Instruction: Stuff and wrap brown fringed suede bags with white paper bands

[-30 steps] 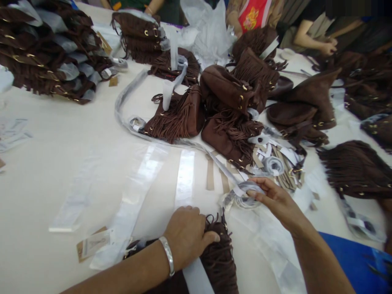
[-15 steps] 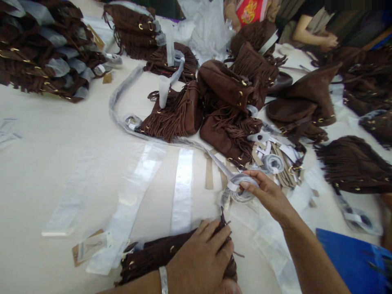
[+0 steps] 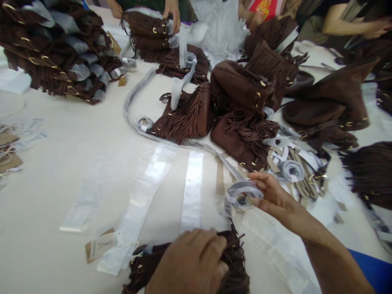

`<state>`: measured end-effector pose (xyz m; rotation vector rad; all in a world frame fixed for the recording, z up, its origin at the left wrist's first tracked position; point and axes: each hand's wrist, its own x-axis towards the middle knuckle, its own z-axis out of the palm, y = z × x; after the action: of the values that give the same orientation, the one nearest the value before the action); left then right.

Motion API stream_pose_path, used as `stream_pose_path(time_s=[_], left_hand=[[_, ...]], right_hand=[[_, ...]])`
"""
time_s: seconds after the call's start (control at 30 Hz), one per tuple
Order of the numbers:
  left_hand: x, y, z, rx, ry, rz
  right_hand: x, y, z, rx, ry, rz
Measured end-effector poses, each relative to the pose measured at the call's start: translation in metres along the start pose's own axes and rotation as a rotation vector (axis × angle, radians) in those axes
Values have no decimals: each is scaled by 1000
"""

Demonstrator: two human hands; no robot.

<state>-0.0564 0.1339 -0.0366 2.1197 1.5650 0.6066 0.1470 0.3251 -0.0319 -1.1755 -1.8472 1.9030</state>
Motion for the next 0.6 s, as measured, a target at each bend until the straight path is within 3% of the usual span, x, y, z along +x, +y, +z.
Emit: stream_pose_path(time_s=[0.1,0.17,0.23,0.33,0.43,0.53,0.6], left_hand=[[-10,-12,-13,170,-181,-234],[-15,-15,-12,187,-280,-229],[-20,-16,-7,168,-302,-206],[-27,-15,3,125,-212,-162],[-36,-13,10,122,-26,-71],[-44,-11,12,173,121,-13],[-47,-10,11,197,168,10]], right_hand=[[2,-2,0,-6,-11,-7],[5,-7,3,-32,-7,-9],[10,-16,10,-90,-23,-24],[25,-33,28,-197,-133,-82],[42,-44,55,-237,-362,-106],[56,-39,86,-238,-577,-56],[59,-29,105,-300,-636,-22]])
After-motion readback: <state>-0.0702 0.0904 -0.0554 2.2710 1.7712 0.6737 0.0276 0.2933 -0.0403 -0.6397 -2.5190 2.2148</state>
